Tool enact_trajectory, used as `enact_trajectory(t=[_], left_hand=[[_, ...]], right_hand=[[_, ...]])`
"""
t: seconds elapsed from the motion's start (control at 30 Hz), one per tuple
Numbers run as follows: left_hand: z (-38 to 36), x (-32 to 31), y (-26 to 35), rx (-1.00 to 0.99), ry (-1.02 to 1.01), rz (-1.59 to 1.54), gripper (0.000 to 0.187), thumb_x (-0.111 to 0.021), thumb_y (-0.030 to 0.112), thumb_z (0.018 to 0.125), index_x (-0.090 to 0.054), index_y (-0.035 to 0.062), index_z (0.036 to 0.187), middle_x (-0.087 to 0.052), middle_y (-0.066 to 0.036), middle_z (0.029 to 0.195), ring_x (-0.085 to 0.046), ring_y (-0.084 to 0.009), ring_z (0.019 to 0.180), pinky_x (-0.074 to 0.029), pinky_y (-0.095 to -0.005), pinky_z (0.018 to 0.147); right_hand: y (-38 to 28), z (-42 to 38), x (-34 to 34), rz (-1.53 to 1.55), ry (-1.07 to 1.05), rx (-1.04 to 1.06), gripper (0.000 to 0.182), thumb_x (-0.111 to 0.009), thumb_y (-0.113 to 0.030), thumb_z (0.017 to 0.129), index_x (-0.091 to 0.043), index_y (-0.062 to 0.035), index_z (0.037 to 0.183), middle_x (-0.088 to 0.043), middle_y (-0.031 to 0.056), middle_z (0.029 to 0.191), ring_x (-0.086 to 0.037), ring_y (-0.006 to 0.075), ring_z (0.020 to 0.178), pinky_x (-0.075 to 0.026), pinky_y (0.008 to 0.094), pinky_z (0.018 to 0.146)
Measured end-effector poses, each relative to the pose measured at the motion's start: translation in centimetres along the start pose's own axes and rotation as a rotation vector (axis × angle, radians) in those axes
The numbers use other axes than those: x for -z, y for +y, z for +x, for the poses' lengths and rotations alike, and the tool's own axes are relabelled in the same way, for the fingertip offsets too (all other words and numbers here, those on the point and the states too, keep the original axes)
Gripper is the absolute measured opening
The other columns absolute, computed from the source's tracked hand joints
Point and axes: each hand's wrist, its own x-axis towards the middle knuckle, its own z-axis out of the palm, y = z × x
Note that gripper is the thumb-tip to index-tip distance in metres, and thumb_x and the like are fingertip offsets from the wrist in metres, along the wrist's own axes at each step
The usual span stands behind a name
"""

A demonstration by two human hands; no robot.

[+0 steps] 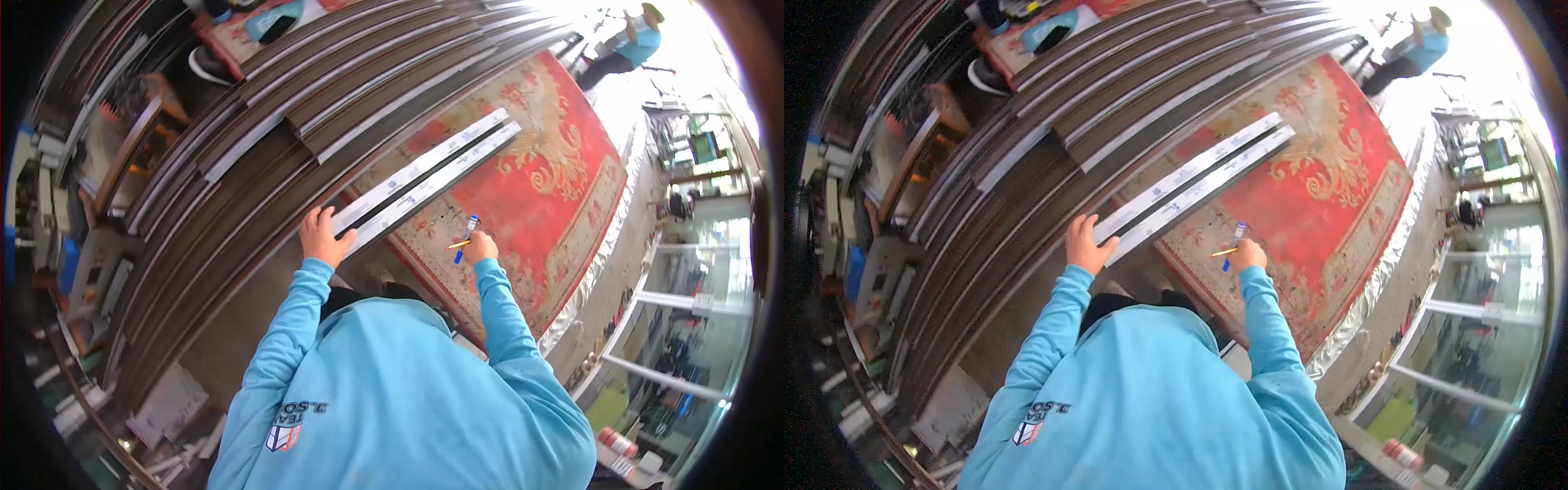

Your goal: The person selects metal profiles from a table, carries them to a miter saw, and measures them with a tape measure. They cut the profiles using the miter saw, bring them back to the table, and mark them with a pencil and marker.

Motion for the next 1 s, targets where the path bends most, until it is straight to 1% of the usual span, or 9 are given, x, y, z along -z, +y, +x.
enact_trajectory(t=[0.17,0.3,0.4,0.5,0.57,0.77,0.83,0.9,1.0], left_hand=[[3.6,2.7,1.1,0.021,-0.350,0.151,0.067,-0.077,0.050,0.069,-0.060,0.0080,0.119,-0.050,-0.013,0.129,-0.044,-0.0314,0.123,-0.037,-0.0493,0.101],[5.4,-1.2,-2.1,0.009,-0.507,0.038,0.059,-0.080,0.043,0.068,-0.063,0.0063,0.111,-0.059,-0.015,0.116,-0.055,-0.0307,0.109,-0.045,-0.0424,0.092],[5.9,-1.4,-2.9,0.007,-0.494,-0.109,0.055,-0.082,0.038,0.068,-0.063,0.0049,0.107,-0.063,-0.016,0.106,-0.061,-0.0310,0.099,-0.048,-0.0397,0.086],[6.0,-0.2,-1.2,-0.005,-0.423,-0.150,0.050,-0.083,0.033,0.067,-0.065,0.0034,0.102,-0.066,-0.014,0.101,-0.063,-0.0284,0.095,-0.049,-0.0386,0.084],[6.3,0.1,-1.1,-0.008,-0.353,-0.135,0.047,-0.083,0.032,0.067,-0.066,0.0040,0.100,-0.067,-0.012,0.098,-0.064,-0.0274,0.092,-0.050,-0.0377,0.082],[6.9,1.3,-0.6,0.083,-0.367,-0.264,0.043,-0.083,0.026,0.070,-0.066,0.0036,0.102,-0.069,-0.011,0.089,-0.066,-0.0227,0.082,-0.051,-0.0349,0.077],[6.4,0.5,-1.2,0.124,-0.361,-0.321,0.040,-0.082,0.024,0.071,-0.066,0.0037,0.101,-0.069,-0.010,0.089,-0.066,-0.0224,0.082,-0.051,-0.0350,0.077],[5.1,1.8,0.5,0.121,-0.332,-0.276,0.036,-0.081,0.020,0.072,-0.064,0.0042,0.099,-0.066,-0.010,0.091,-0.064,-0.0238,0.083,-0.050,-0.0363,0.076],[3.4,1.2,0.4,-0.107,-0.213,-0.167,0.033,-0.077,0.014,0.071,-0.058,0.0074,0.097,-0.057,-0.010,0.096,-0.057,-0.0314,0.094,-0.046,-0.0428,0.080]], right_hand=[[-1.3,-0.5,-2.2,0.002,0.296,-0.158,0.046,-0.064,-0.049,0.083,-0.071,-0.0049,0.092,-0.069,0.0200,0.089,-0.065,0.0380,0.086,-0.051,0.0450,0.077],[-6.7,1.9,-8.9,0.913,0.086,0.093,0.041,-0.068,-0.039,0.085,-0.068,0.0007,0.095,-0.069,0.0143,0.080,-0.067,0.0227,0.074,-0.051,0.0364,0.066],[-13.9,-0.2,-6.1,1.360,-0.067,-0.146,0.032,-0.074,-0.030,0.082,-0.068,0.0003,0.092,-0.066,0.0086,0.072,-0.063,0.0140,0.068,-0.049,0.0307,0.057],[-15.2,1.7,-7.8,1.263,0.023,-0.255,0.025,-0.077,-0.023,0.080,-0.068,-0.0009,0.088,-0.063,0.0051,0.068,-0.059,0.0112,0.062,-0.047,0.0273,0.053],[-15.3,1.9,-8.3,1.401,-0.001,-0.298,0.031,-0.080,-0.028,0.076,-0.069,-0.0004,0.085,-0.065,0.0078,0.067,-0.063,0.0165,0.062,-0.049,0.0314,0.055],[-17.5,2.5,-7.8,0.709,0.329,-0.249,0.023,-0.074,-0.016,0.081,-0.064,0.0015,0.093,-0.068,0.0098,0.073,-0.063,0.0162,0.054,-0.051,0.0308,0.048],[-17.2,4.5,-9.9,0.762,0.290,-0.179,0.021,-0.069,-0.018,0.085,-0.065,0.0000,0.095,-0.067,0.0086,0.074,-0.064,0.0160,0.057,-0.052,0.0299,0.050],[-17.2,6.3,-12.3,1.278,0.262,0.061,0.019,-0.064,-0.019,0.090,-0.065,-0.0008,0.095,-0.066,0.0075,0.074,-0.064,0.0153,0.060,-0.051,0.0288,0.050],[-18.2,5.3,-10.8,1.162,0.426,-0.016,0.022,-0.061,-0.022,0.092,-0.063,-0.0010,0.096,-0.065,0.0075,0.073,-0.063,0.0146,0.059,-0.051,0.0291,0.050]])
